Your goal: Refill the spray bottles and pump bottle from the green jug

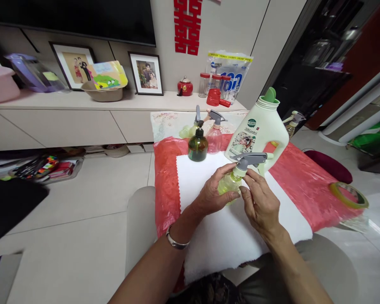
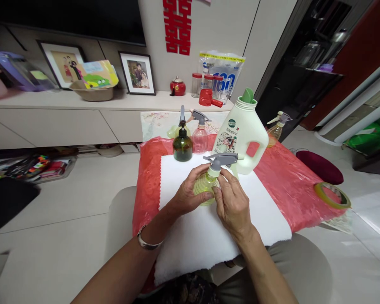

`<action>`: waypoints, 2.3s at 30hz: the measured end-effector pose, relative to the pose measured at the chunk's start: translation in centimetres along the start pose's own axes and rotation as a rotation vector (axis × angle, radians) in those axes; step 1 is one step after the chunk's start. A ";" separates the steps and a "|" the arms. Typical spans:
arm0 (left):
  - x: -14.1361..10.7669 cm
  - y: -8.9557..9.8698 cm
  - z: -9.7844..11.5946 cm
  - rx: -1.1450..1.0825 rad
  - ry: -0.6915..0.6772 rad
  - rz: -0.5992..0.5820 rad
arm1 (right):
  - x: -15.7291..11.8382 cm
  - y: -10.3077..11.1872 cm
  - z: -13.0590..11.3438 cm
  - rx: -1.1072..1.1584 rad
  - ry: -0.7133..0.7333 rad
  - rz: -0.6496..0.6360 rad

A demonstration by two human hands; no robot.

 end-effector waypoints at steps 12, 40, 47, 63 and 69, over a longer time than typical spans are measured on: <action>-0.1 0.0 -0.3 -0.023 -0.044 0.010 | 0.0 0.2 0.2 0.022 -0.284 0.253; 0.0 0.3 0.0 0.036 0.027 0.145 | -0.1 -2.6 1.8 0.527 -0.651 0.021; -0.1 0.0 -0.5 -0.021 0.036 0.183 | 0.2 -2.0 2.1 0.518 -0.660 -0.009; -0.4 -0.2 0.0 0.032 0.078 0.245 | -1.5 -3.9 1.5 0.689 -0.780 0.140; -0.4 -0.2 0.1 0.048 0.023 0.267 | -1.8 -4.5 1.6 0.735 -0.832 0.292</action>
Point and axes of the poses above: each hand's wrist, its own x-axis towards the middle knuckle, its own y-axis out of the back of the hand, z = x × y, the point moved 6 cm from there along x, towards the middle knuckle, and after that the axes turned 10 degrees about y, right-handed, at the moved point
